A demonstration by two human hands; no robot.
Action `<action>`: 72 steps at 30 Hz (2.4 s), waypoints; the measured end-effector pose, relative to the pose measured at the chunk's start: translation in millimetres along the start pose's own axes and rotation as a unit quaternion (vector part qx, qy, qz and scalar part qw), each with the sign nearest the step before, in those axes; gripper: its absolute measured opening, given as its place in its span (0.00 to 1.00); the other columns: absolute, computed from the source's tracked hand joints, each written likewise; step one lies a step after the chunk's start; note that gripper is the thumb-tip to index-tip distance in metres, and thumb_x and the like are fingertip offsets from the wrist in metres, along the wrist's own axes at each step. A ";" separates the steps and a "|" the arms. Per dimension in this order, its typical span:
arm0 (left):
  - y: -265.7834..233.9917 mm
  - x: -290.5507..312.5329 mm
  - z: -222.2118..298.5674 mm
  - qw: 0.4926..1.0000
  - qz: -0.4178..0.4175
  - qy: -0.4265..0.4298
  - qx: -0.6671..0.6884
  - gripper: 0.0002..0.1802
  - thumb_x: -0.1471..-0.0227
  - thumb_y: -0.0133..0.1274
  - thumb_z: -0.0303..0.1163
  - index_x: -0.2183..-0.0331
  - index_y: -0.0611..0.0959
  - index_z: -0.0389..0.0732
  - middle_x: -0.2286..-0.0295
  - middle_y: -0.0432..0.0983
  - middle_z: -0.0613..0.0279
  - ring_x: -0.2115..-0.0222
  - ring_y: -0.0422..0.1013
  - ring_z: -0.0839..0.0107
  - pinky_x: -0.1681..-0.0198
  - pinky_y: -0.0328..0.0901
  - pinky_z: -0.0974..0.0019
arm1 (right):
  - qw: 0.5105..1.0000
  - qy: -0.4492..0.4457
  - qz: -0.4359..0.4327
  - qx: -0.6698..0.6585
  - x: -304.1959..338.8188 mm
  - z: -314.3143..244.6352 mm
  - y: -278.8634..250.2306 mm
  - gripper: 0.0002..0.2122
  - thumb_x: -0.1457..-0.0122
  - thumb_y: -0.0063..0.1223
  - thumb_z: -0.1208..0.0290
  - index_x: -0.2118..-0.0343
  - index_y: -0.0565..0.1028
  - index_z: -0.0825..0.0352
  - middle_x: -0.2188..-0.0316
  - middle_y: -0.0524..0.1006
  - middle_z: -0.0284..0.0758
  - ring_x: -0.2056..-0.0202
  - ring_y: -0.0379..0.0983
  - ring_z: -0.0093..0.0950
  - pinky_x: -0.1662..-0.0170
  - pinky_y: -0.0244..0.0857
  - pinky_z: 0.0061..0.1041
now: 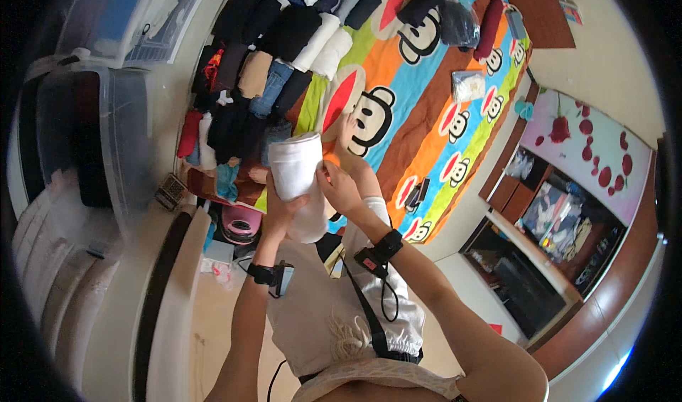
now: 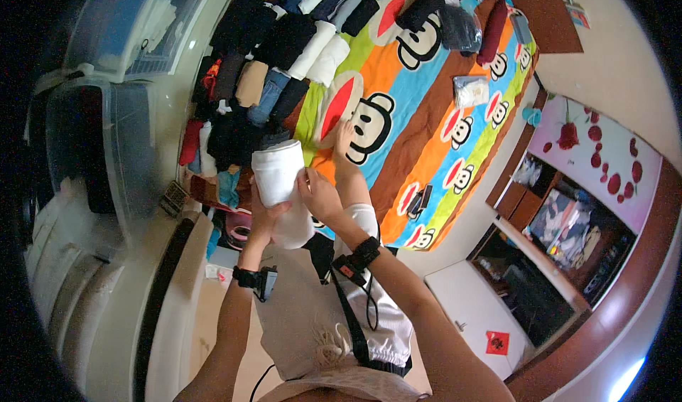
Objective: The person organizes folded clothes by picking them up from a bed and placing them into a transparent plastic bin.
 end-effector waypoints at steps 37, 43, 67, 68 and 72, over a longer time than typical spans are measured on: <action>55.9 -247.9 -99.5 0.855 -0.178 -0.013 -0.488 0.45 0.77 0.63 0.33 0.52 0.63 0.42 0.59 0.68 0.52 0.57 0.64 0.54 0.54 0.59 0.58 | 0.892 -0.072 -0.415 0.164 -254.5 132.2 -50.8 0.38 0.69 0.62 0.72 0.50 0.54 0.66 0.63 0.71 0.45 0.58 0.68 0.40 0.55 0.61 0.32; -30.9 -293.4 -185.9 0.781 0.009 0.023 -0.624 0.37 0.73 0.60 0.35 0.56 0.66 0.40 0.61 0.67 0.48 0.59 0.65 0.55 0.58 0.62 0.57 | 0.956 -0.054 -0.242 0.155 -320.9 184.4 57.4 0.22 0.60 0.50 0.74 0.58 0.60 0.67 0.66 0.71 0.43 0.63 0.69 0.38 0.60 0.62 0.32; -2.1 -394.6 -305.5 0.707 0.332 -0.144 -0.608 0.28 0.65 0.52 0.27 0.55 0.69 0.38 0.61 0.69 0.46 0.58 0.64 0.49 0.53 0.59 0.56 | 0.991 -0.088 0.097 0.013 -586.5 284.5 -256.8 0.06 0.50 0.51 0.70 0.72 0.71 0.66 0.77 0.74 0.36 0.74 0.70 0.25 0.70 0.63 0.26; -9.3 -371.9 -305.7 0.684 0.364 -0.153 -0.613 0.28 0.65 0.52 0.27 0.55 0.69 0.38 0.61 0.69 0.46 0.58 0.64 0.50 0.53 0.59 0.56 | 0.994 -0.011 0.097 0.048 -596.8 281.0 -261.7 0.08 0.52 0.54 0.69 0.72 0.70 0.66 0.77 0.73 0.35 0.74 0.70 0.26 0.69 0.64 0.25; 11.8 -370.9 -296.3 0.658 0.412 -0.144 -0.613 0.28 0.64 0.51 0.26 0.55 0.68 0.37 0.61 0.69 0.46 0.58 0.64 0.50 0.52 0.58 0.57 | 0.986 0.085 0.127 -0.066 -693.4 294.8 -312.3 0.35 0.59 0.62 0.59 0.50 0.57 0.68 0.54 0.64 0.41 0.55 0.62 0.34 0.54 0.56 0.31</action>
Point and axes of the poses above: each hand's wrist, its own x-axis away from the middle knuckle, its own y-axis out of the palm, z = x × y, the point moved 3 cm from there along -x, towards the middle knuckle
